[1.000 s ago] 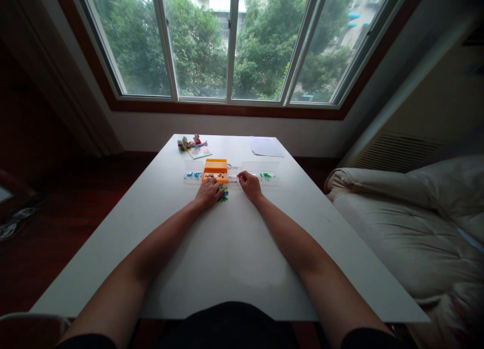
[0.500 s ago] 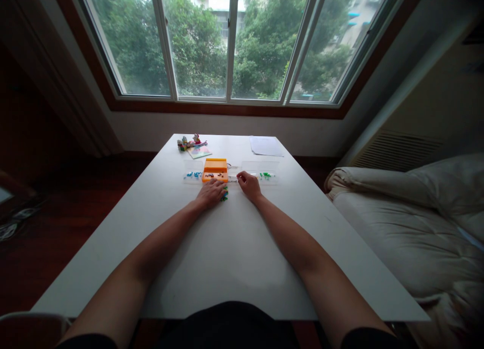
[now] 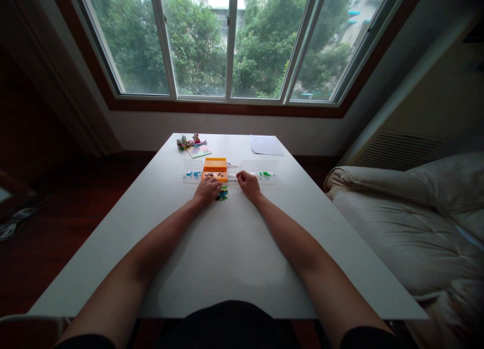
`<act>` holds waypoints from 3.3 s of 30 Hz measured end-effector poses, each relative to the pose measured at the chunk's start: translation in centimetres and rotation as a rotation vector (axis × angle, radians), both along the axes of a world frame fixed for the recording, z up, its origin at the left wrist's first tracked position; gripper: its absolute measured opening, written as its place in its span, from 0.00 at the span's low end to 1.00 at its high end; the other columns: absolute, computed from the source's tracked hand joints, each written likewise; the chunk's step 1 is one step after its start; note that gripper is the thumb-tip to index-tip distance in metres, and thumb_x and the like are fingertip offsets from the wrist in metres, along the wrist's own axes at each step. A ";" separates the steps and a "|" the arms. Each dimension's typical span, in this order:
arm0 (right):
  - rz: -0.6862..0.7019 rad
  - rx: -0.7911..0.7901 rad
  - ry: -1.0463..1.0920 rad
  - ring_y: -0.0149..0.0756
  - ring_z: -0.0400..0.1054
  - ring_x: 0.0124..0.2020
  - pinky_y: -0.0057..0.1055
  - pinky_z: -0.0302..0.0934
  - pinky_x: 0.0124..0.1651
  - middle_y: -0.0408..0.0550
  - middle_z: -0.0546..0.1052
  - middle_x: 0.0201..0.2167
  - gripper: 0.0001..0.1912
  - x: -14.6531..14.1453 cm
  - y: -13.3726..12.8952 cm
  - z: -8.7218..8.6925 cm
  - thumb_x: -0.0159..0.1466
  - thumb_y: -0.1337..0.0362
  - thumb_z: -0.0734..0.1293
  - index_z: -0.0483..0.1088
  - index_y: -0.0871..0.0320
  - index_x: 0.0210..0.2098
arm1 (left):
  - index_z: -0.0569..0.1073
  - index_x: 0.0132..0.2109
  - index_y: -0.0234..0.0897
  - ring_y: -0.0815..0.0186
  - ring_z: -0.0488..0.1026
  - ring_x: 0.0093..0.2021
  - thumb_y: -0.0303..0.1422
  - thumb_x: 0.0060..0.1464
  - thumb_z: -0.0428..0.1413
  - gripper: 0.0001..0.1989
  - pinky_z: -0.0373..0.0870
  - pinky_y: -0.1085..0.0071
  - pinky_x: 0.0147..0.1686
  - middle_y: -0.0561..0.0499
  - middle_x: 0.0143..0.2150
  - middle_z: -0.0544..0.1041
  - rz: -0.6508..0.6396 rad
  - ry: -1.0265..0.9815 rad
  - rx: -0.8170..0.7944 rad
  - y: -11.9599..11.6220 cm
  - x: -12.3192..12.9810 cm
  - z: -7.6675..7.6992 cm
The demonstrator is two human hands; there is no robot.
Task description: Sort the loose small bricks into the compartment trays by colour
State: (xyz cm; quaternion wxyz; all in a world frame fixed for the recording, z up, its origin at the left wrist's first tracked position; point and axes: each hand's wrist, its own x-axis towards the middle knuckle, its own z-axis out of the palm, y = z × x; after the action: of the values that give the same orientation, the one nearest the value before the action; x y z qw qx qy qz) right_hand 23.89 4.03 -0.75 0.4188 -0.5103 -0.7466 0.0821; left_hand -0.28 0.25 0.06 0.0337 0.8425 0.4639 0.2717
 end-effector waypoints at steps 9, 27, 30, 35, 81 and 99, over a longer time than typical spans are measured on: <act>0.008 0.000 -0.005 0.34 0.66 0.30 0.28 0.57 0.38 0.43 0.74 0.26 0.09 0.0 0.0 -0.2 0.65 0.63 0.63 0.76 0.56 0.39 | 0.83 0.45 0.41 0.54 0.71 0.55 0.37 0.68 0.48 0.17 0.67 0.53 0.60 0.46 0.50 0.81 -0.011 -0.034 -0.031 0.3 -0.1 -0.4; 0.022 -0.008 0.008 0.34 0.66 0.29 0.27 0.57 0.37 0.42 0.74 0.26 0.08 0.1 0.3 -0.4 0.64 0.64 0.65 0.76 0.56 0.39 | 0.84 0.44 0.41 0.54 0.73 0.54 0.38 0.68 0.47 0.19 0.65 0.55 0.61 0.46 0.50 0.82 -0.021 -0.109 -0.084 1.2 -0.5 -1.1; 0.019 -0.009 0.010 0.33 0.66 0.29 0.27 0.56 0.37 0.42 0.74 0.26 0.08 0.1 0.2 -0.4 0.64 0.65 0.65 0.76 0.56 0.39 | 0.84 0.44 0.40 0.53 0.73 0.56 0.39 0.67 0.49 0.18 0.64 0.53 0.62 0.44 0.51 0.82 -0.025 -0.121 -0.094 1.3 -0.6 -1.3; 0.033 0.009 0.020 0.33 0.66 0.28 0.27 0.56 0.37 0.41 0.73 0.25 0.08 0.2 0.4 -0.7 0.64 0.64 0.64 0.76 0.56 0.38 | 0.84 0.47 0.40 0.54 0.73 0.57 0.40 0.66 0.51 0.17 0.64 0.52 0.63 0.44 0.53 0.81 -0.065 -0.123 -0.106 1.5 -0.9 -1.5; 0.025 -0.028 -0.026 0.34 0.66 0.30 0.28 0.58 0.38 0.42 0.74 0.27 0.09 0.0 -0.2 -0.1 0.63 0.65 0.64 0.76 0.55 0.39 | 0.83 0.39 0.41 0.60 0.74 0.40 0.35 0.56 0.56 0.10 0.70 0.66 0.44 0.48 0.40 0.81 0.069 -0.026 -0.171 3.0 -5.8 1.4; 0.187 -0.095 -0.154 0.35 0.68 0.35 0.28 0.60 0.42 0.44 0.77 0.32 0.12 -0.6 -0.2 -0.5 0.63 0.68 0.66 0.78 0.54 0.44 | 0.81 0.39 0.40 0.63 0.74 0.35 0.37 0.50 0.58 0.11 0.66 0.72 0.32 0.50 0.35 0.79 -0.024 0.007 -0.356 2.2 -5.9 1.6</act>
State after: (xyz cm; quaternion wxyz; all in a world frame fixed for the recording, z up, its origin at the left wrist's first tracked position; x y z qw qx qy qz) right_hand 23.30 3.78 -1.23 0.3261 -0.4626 -0.8161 0.1169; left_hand -6.16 2.44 1.67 0.1838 0.8296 0.4948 0.1820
